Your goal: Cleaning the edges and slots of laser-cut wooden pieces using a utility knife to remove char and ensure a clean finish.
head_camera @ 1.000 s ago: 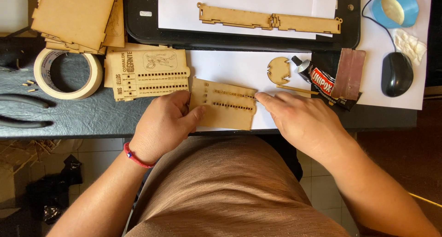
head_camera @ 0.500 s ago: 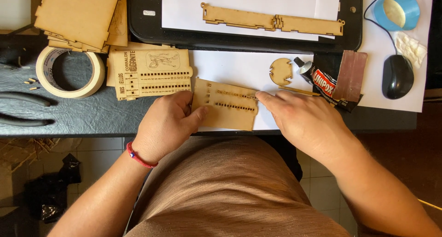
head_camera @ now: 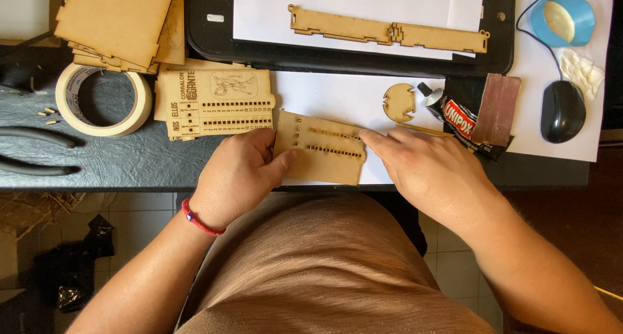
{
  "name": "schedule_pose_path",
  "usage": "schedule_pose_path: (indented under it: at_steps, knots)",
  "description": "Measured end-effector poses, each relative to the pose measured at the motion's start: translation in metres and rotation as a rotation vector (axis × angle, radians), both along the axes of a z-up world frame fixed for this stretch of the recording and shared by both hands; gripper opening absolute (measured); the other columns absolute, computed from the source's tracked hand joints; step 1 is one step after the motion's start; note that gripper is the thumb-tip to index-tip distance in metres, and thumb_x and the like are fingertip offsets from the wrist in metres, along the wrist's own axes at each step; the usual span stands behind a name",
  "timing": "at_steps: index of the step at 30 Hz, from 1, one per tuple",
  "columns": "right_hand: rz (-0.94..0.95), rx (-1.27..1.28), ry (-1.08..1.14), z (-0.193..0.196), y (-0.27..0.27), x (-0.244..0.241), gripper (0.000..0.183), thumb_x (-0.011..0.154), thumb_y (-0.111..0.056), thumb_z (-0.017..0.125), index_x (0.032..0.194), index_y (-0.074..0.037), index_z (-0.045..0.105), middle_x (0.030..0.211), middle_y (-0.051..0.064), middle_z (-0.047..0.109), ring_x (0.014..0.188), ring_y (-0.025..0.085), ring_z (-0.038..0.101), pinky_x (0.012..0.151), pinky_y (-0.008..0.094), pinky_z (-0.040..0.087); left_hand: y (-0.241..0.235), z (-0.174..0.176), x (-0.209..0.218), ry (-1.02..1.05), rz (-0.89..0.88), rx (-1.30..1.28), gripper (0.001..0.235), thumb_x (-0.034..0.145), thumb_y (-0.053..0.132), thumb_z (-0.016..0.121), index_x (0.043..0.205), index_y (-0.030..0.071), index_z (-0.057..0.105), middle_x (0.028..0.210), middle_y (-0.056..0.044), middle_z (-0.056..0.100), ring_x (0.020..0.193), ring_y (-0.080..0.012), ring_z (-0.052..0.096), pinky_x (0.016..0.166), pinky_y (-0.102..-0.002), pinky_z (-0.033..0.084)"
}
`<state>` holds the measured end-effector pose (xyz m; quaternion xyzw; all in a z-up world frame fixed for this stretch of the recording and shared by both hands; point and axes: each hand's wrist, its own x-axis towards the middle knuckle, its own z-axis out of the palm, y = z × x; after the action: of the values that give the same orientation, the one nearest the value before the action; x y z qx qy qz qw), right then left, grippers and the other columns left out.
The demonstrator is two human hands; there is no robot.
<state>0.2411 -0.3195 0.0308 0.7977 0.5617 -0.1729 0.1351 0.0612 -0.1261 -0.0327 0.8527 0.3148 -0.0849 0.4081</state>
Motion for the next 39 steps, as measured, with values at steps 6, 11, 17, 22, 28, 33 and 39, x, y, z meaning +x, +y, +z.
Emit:
schedule_pose_path:
  at_steps: [6,11,17,22,28,33,39]
  knots:
    - [0.021,0.052,-0.01,0.0,0.002,0.0,0.054,0.089,-0.017,0.05,0.143,-0.026,0.051,0.092,0.005,0.064,0.068,0.039,0.068,0.056,0.056,0.055,0.0,-0.001,0.0,0.009,-0.014,0.008,0.045,0.09,0.044,0.064,0.069,0.011,0.042,0.058,-0.01,0.052,0.058,-0.0329,0.048,0.056,-0.046,0.034]
    - [-0.001,0.012,0.026,-0.002,0.004,0.0,0.055,0.091,-0.017,0.047,0.146,-0.026,0.047,0.105,0.005,0.066,0.071,0.041,0.069,0.06,0.058,0.055,0.0,0.001,0.0,0.015,0.007,-0.016,0.044,0.089,0.043,0.064,0.068,0.012,0.041,0.057,-0.008,0.05,0.057,-0.0296,0.046,0.055,-0.045,0.033]
    - [0.002,0.007,0.049,-0.005,0.005,0.0,0.056,0.091,-0.013,0.047,0.146,-0.024,0.047,0.104,0.005,0.065,0.071,0.039,0.069,0.058,0.056,0.056,0.0,-0.004,-0.001,-0.005,-0.01,0.005,0.044,0.089,0.041,0.065,0.068,0.011,0.041,0.056,-0.01,0.05,0.057,-0.0311,0.045,0.055,-0.045,0.033]
    - [-0.019,-0.027,0.058,-0.004,0.006,0.0,0.057,0.091,-0.015,0.046,0.146,-0.027,0.045,0.113,0.004,0.064,0.075,0.041,0.069,0.062,0.057,0.055,-0.001,-0.003,0.0,0.012,0.007,0.01,0.045,0.089,0.042,0.066,0.068,0.011,0.041,0.057,-0.008,0.049,0.057,-0.0299,0.045,0.054,-0.045,0.033]
    - [-0.031,0.0,0.086,0.002,0.004,0.004,0.054,0.092,-0.015,0.046,0.145,-0.024,0.046,0.11,0.006,0.065,0.079,0.04,0.069,0.062,0.057,0.055,-0.002,0.0,0.0,0.01,0.01,0.012,0.046,0.089,0.043,0.066,0.068,0.011,0.04,0.057,-0.009,0.05,0.057,-0.0298,0.045,0.055,-0.045,0.033]
    - [-0.134,0.245,0.315,0.011,-0.001,-0.004,0.05,0.094,-0.013,0.049,0.144,-0.013,0.046,0.1,0.016,0.07,0.083,0.041,0.063,0.069,0.052,0.044,-0.002,0.001,-0.001,0.03,0.016,-0.008,0.047,0.088,0.044,0.065,0.067,0.012,0.039,0.056,-0.008,0.05,0.057,-0.028,0.045,0.054,-0.044,0.034]
    - [-0.623,0.815,0.815,-0.04,-0.025,-0.031,0.031,0.094,-0.003,0.052,0.124,-0.005,0.051,0.083,0.015,0.075,0.057,0.022,0.074,0.052,0.031,0.062,0.002,0.012,-0.001,-0.119,0.09,-0.168,0.023,0.085,0.027,0.067,0.075,0.005,0.069,0.046,-0.005,0.063,0.048,-0.025,0.063,0.055,-0.034,0.053]
